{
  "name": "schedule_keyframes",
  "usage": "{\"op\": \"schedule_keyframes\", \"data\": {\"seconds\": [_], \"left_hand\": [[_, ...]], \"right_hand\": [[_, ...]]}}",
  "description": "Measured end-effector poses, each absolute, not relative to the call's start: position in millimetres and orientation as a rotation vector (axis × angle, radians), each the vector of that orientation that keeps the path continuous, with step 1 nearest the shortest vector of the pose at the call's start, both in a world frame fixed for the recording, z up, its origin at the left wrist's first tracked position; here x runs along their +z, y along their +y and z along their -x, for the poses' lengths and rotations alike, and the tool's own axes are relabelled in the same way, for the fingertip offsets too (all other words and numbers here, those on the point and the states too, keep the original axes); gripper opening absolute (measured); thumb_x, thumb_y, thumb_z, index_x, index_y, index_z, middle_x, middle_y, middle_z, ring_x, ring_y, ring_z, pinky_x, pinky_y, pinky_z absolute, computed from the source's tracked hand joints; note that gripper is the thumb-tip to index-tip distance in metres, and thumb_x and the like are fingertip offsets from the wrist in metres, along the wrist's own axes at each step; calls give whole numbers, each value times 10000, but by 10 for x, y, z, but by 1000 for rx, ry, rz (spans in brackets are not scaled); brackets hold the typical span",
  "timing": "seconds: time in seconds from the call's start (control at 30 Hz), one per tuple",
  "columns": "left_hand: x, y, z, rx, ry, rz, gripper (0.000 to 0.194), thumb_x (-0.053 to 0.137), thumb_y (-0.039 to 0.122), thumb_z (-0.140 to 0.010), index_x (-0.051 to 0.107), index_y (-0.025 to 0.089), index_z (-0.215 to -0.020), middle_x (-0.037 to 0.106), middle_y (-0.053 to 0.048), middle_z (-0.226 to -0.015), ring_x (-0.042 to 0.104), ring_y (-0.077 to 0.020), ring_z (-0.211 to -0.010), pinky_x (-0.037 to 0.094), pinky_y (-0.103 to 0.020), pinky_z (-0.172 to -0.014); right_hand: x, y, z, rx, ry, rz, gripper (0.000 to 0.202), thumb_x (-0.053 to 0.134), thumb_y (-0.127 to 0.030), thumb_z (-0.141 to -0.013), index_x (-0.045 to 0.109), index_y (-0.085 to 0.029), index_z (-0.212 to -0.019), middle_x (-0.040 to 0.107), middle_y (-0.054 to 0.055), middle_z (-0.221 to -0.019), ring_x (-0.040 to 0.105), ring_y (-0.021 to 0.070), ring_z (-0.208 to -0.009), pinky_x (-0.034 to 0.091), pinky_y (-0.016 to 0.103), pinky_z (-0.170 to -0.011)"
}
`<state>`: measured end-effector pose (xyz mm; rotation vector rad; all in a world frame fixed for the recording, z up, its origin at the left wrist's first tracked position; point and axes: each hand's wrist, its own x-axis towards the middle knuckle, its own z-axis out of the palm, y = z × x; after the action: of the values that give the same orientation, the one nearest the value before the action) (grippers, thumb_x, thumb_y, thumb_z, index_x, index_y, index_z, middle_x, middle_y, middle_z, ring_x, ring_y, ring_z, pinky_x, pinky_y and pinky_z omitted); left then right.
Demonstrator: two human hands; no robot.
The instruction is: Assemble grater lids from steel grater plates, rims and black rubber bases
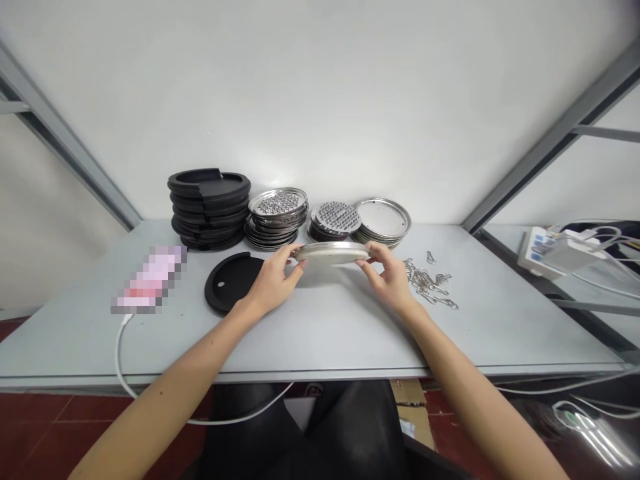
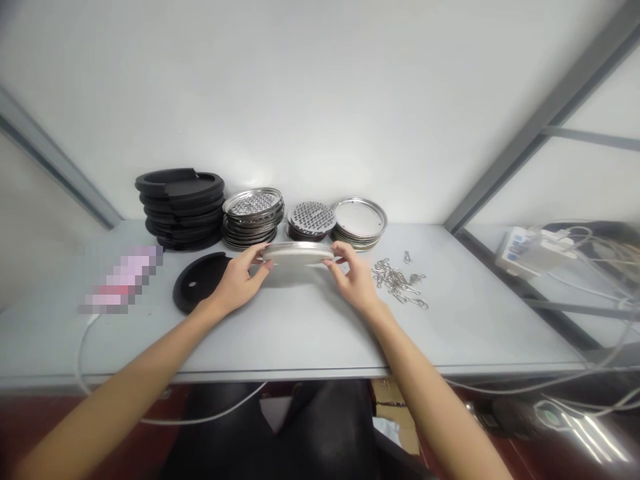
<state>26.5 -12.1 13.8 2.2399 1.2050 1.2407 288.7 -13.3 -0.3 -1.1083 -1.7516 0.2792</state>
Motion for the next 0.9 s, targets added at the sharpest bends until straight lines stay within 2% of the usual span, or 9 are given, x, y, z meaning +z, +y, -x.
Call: {"op": "schedule_keyframes", "data": {"seconds": [0.13,0.27,0.4,0.5,0.57,0.7,0.9], "left_hand": [[143,-134,-266,1265,1171,-2331,362,560,267,-907,530,193,-1261,643,-79,-1132,616,-198,-1016,491,-353,-932],[161,-145,-246,1215,1138,-2355,270,544,249,-920,594,192,-1179,653,-79,-1159,622,-201,-1011,498,-353,-921],[163,-157,-237,1213,1128,-2339,241,542,223,-916,623,191,-1141,666,-72,-1142,626,-198,-1002,521,-311,-842],[158,-172,-245,1253,1169,-2301,242,554,264,-917,631,194,-1136,680,-65,-1078,635,-194,-941,521,-255,-695],[158,-178,-254,1299,1184,-2277,242,568,305,-915,635,190,-1117,685,-59,-1005,638,-189,-887,503,-233,-629],[169,-170,-267,1348,1125,-2276,216,568,319,-914,627,162,-1050,679,-52,-926,635,-176,-839,516,-264,-742],[170,-141,-278,1256,1205,-2099,262,534,379,-920,601,140,-1004,682,-54,-870,650,-182,-779,527,-280,-727]], "right_hand": [[-12,-151,-2891,199,-1822,1080,251,550,-354,-902,552,-247,-1129,688,89,-1104,640,260,-1002,529,425,-829],[-8,-159,-2890,171,-1821,1067,243,566,-336,-899,554,-245,-1123,695,93,-1110,644,258,-1001,528,425,-819],[-4,-140,-2892,203,-1812,1082,320,586,-315,-880,548,-243,-1189,662,93,-1184,634,250,-1026,533,419,-842],[-18,-119,-2900,247,-1851,1158,419,616,-339,-850,538,-222,-1245,634,110,-1236,629,263,-1023,536,436,-855],[-30,-111,-2902,255,-1872,1202,386,616,-367,-845,581,-210,-1195,663,110,-1183,640,267,-970,546,438,-826],[-21,-120,-2892,345,-1884,1214,252,570,-397,-878,661,-215,-1028,723,66,-989,661,240,-836,563,394,-739],[51,-134,-2880,465,-1838,1155,259,567,-396,-886,670,-213,-1039,729,51,-994,665,222,-838,553,364,-752]]}}
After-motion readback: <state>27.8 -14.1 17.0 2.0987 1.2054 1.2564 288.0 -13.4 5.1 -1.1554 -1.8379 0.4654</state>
